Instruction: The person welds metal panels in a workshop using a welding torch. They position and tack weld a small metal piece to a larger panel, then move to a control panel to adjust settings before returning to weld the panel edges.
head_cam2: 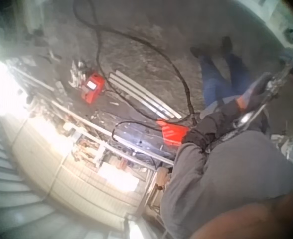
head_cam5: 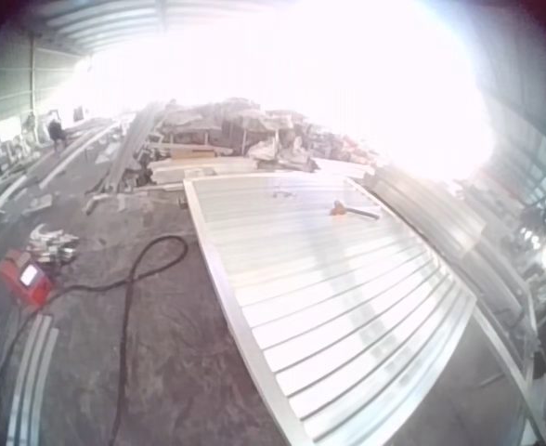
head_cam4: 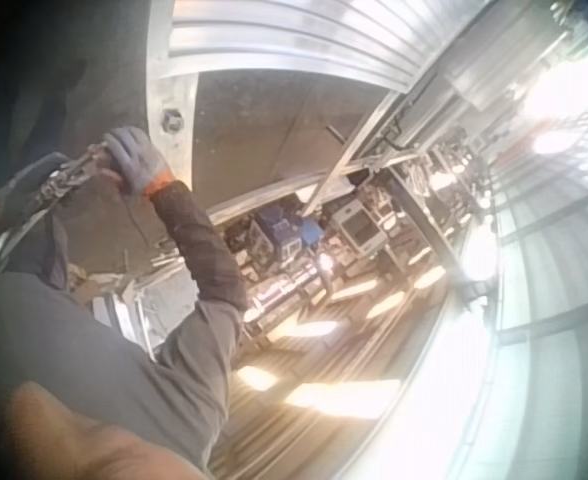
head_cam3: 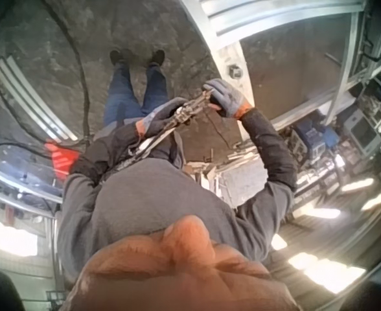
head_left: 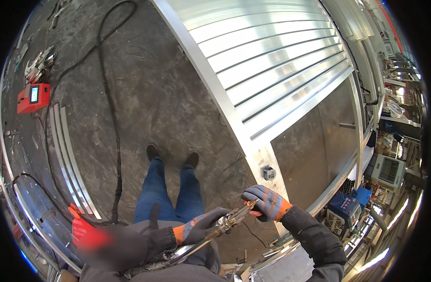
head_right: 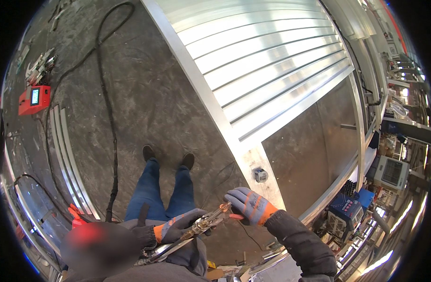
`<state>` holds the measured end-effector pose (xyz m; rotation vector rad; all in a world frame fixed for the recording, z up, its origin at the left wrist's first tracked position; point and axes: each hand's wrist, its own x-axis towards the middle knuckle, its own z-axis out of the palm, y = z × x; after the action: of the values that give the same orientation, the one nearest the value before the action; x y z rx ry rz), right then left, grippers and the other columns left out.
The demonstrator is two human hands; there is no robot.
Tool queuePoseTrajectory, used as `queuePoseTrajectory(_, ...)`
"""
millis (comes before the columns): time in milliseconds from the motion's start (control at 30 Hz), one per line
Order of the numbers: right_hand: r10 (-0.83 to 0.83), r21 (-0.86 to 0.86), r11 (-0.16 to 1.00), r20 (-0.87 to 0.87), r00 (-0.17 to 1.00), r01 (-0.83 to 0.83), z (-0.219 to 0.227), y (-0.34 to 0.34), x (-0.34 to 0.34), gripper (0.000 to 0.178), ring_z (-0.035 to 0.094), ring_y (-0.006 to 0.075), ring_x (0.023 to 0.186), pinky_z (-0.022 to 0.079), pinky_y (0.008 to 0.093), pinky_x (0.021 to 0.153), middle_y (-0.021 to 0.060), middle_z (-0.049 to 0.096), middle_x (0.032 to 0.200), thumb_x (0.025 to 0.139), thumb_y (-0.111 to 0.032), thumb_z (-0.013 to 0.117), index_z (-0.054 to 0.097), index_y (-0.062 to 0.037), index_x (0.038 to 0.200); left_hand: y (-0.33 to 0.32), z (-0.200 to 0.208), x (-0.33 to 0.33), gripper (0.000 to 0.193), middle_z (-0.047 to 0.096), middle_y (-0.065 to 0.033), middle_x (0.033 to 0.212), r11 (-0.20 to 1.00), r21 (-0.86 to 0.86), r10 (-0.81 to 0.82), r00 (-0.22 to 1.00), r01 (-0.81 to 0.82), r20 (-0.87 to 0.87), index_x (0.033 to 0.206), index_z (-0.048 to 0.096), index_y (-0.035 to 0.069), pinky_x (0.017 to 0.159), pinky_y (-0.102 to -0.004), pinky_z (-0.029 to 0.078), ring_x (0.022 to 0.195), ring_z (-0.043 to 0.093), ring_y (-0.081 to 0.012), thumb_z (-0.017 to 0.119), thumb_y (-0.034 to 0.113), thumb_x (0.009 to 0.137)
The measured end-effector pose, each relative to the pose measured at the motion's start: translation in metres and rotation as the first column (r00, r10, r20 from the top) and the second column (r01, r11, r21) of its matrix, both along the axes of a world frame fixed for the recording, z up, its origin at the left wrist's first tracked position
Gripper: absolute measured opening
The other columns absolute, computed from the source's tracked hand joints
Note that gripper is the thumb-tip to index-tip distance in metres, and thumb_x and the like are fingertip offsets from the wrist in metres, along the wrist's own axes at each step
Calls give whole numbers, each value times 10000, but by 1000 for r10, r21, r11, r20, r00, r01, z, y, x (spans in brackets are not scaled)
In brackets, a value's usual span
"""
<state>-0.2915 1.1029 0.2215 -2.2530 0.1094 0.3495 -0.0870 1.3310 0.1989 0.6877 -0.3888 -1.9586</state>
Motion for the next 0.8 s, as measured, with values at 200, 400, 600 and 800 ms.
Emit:
queuePoseTrajectory(200,17,-42,999,-38,999,-18,8,-4,11,594,572,402,1137,487,475,984,200,581,1243,821,-265,776,549,4,1299,0,-3,1,497,593,-111,1318,1000,-4,13,996,-13,91,1472,431,18,967,-328,521,1157,631,-181,599,175,1031)
queuePoseTrajectory(400,-166,-35,986,-232,959,162,47,14,13,473,568,405,1046,495,452,890,202,587,1138,845,-123,745,548,21,1251,8,-12,3,522,556,-134,1316,998,-4,69,989,-69,132,1503,389,-19,907,-305,541,1119,643,-199,559,44,1013)
queuePoseTrajectory(600,-187,-23,982,-188,964,186,53,18,15,453,566,407,1027,489,452,874,214,578,1129,851,-105,725,542,19,1246,-2,-38,-4,712,568,-93,1299,988,-28,107,803,-152,-586,1538,325,3,889,-272,534,1085,630,-155,714,94,948)
queuePoseTrajectory(800,-211,3,977,-149,966,213,44,20,12,442,562,420,989,481,468,856,226,565,1103,830,-88,718,545,14,1223,-23,-36,-4,475,646,4,1069,988,155,44,926,16,-376,1311,557,26,771,-217,501,953,574,-48,771,66,889)
